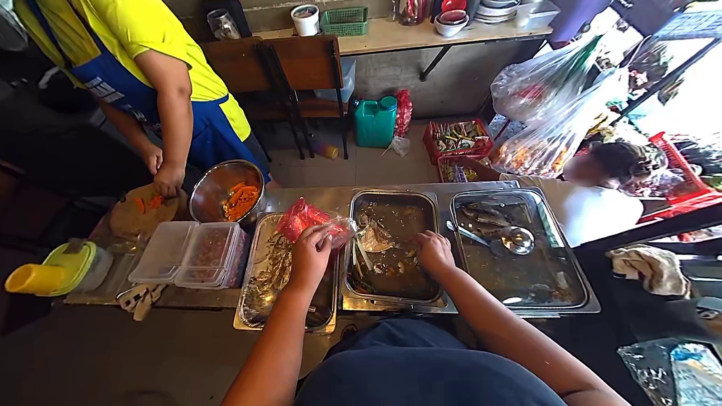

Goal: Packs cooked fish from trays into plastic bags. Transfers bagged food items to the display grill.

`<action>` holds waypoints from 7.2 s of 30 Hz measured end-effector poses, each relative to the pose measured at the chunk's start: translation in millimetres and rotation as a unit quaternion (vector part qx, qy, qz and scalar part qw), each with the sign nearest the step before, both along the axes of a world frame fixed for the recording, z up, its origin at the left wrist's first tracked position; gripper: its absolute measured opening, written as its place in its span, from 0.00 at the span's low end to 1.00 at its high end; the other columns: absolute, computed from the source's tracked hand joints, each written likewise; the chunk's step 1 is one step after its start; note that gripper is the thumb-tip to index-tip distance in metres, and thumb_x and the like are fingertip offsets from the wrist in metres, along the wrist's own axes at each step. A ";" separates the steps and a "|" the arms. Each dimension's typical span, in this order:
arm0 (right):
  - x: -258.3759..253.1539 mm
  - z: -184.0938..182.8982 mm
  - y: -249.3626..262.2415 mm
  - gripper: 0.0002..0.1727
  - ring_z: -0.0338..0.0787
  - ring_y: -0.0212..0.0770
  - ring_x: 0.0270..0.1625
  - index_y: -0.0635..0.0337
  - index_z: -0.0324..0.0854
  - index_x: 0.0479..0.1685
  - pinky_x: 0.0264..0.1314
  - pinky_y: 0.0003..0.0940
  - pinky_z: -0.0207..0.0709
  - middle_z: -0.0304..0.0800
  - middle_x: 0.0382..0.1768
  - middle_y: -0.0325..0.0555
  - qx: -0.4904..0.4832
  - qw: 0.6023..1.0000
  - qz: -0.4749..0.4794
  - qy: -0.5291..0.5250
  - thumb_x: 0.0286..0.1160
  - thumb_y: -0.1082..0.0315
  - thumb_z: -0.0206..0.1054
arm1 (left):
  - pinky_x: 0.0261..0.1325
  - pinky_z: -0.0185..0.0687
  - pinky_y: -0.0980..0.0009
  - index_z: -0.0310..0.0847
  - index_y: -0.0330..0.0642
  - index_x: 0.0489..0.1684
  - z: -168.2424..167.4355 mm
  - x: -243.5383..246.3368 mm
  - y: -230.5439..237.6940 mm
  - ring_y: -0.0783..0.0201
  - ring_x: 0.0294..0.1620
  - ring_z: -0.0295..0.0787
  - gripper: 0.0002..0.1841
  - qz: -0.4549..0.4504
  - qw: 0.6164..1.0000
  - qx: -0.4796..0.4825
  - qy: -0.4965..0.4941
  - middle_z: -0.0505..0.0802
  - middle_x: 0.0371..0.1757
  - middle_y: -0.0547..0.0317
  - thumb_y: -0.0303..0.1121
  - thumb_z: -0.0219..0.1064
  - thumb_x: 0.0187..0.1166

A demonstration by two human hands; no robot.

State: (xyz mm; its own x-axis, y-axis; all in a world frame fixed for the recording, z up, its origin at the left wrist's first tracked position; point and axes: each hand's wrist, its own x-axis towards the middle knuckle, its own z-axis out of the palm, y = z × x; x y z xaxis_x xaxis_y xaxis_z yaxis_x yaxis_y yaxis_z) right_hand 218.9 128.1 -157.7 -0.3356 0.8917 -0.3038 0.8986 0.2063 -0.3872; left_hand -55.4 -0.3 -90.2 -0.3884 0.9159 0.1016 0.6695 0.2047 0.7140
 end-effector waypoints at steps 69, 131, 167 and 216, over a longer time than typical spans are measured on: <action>41.8 73.7 -1.5 0.19 0.87 0.48 0.70 0.51 0.88 0.66 0.76 0.53 0.73 0.91 0.64 0.49 -0.016 0.988 -0.044 0.146 0.92 0.66 0.51 | 0.69 0.83 0.65 0.77 0.38 0.75 -26.1 42.1 54.4 0.46 0.78 0.75 0.28 -0.065 0.997 0.048 -0.003 0.64 0.83 0.28 0.22 0.71 0.72; -50.9 47.1 -56.2 0.21 0.87 0.52 0.67 0.45 0.89 0.65 0.76 0.55 0.71 0.92 0.59 0.49 0.075 0.990 0.038 0.117 0.87 0.68 0.51 | 0.62 0.87 0.60 0.86 0.35 0.60 18.8 14.0 25.6 0.55 0.55 0.91 0.18 0.057 0.997 -0.001 0.048 0.90 0.59 0.43 0.41 0.64 0.86; -50.7 54.9 -66.9 0.22 0.87 0.50 0.66 0.42 0.90 0.64 0.74 0.53 0.71 0.92 0.57 0.47 0.121 0.987 0.077 0.075 0.82 0.71 0.54 | 0.80 0.67 0.40 0.89 0.43 0.63 31.2 -45.0 97.5 0.44 0.76 0.80 0.18 -0.156 0.906 -0.361 0.155 0.89 0.68 0.44 0.43 0.60 0.89; -75.0 96.3 -49.2 0.23 0.85 0.56 0.70 0.47 0.86 0.70 0.78 0.57 0.69 0.89 0.63 0.54 0.110 0.990 0.090 0.001 0.84 0.72 0.52 | 0.71 0.78 0.59 0.87 0.40 0.59 12.8 53.6 3.3 0.58 0.62 0.88 0.20 -0.059 0.990 -0.127 -0.002 0.93 0.57 0.51 0.47 0.59 0.88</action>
